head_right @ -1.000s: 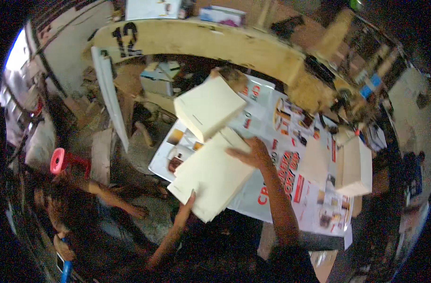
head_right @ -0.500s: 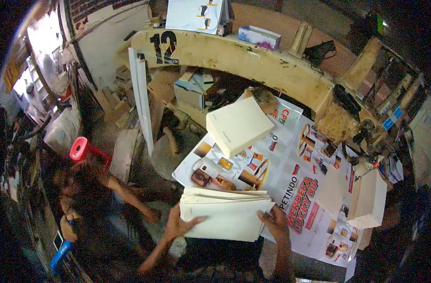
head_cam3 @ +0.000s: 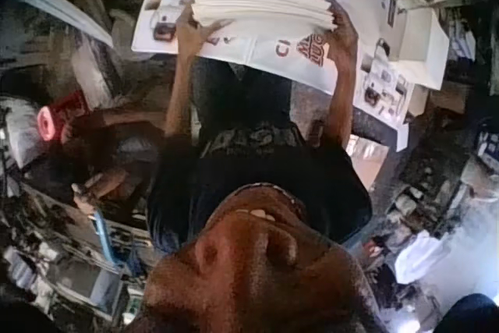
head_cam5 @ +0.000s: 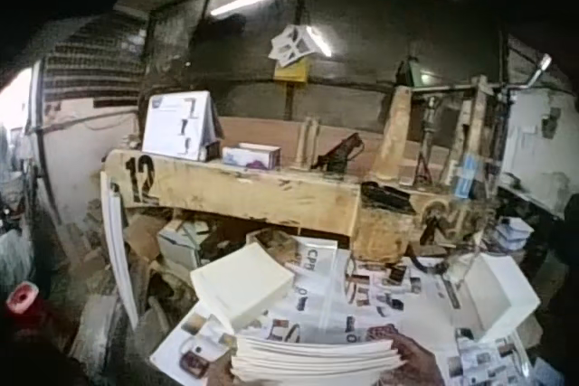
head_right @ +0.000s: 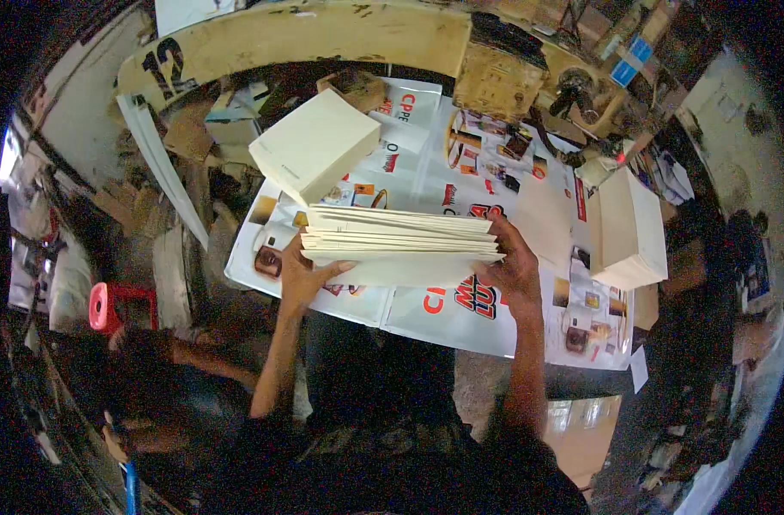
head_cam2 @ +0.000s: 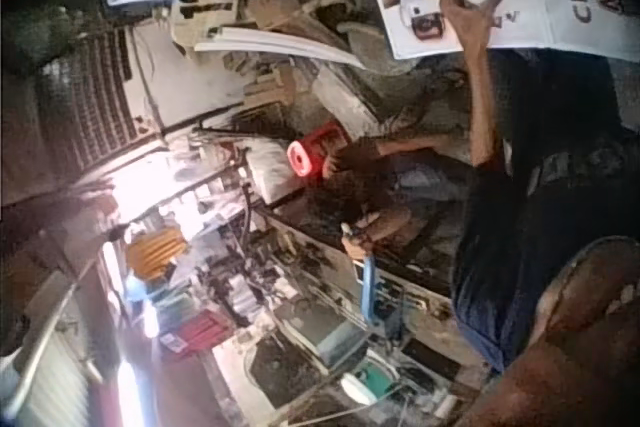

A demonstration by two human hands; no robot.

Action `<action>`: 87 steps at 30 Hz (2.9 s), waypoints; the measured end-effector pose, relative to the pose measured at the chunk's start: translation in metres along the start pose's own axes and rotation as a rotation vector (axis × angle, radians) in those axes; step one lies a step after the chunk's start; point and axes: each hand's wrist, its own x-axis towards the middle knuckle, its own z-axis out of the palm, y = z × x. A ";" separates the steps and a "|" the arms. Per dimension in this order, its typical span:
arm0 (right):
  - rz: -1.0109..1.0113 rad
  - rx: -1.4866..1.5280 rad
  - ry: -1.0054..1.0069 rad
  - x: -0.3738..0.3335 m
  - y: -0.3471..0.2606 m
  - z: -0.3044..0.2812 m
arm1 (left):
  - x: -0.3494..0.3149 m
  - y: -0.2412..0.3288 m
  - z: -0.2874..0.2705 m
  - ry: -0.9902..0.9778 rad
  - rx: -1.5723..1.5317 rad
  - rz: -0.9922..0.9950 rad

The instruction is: The person collates and stacks paper sheets from multiple piles on a table, flips through a calendar, and then gathers and aligns the assembled stack of paper sheets by hand.

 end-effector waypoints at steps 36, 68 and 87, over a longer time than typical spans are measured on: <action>-0.477 -1.072 -0.318 0.034 -0.067 0.145 | -0.025 0.004 0.026 0.201 0.268 0.220; 0.409 -0.595 -0.035 -0.016 0.011 0.079 | -0.040 0.024 0.032 -0.114 0.596 -0.328; 0.118 0.333 0.010 -0.056 0.041 0.077 | -0.027 0.002 0.037 -0.027 0.114 0.260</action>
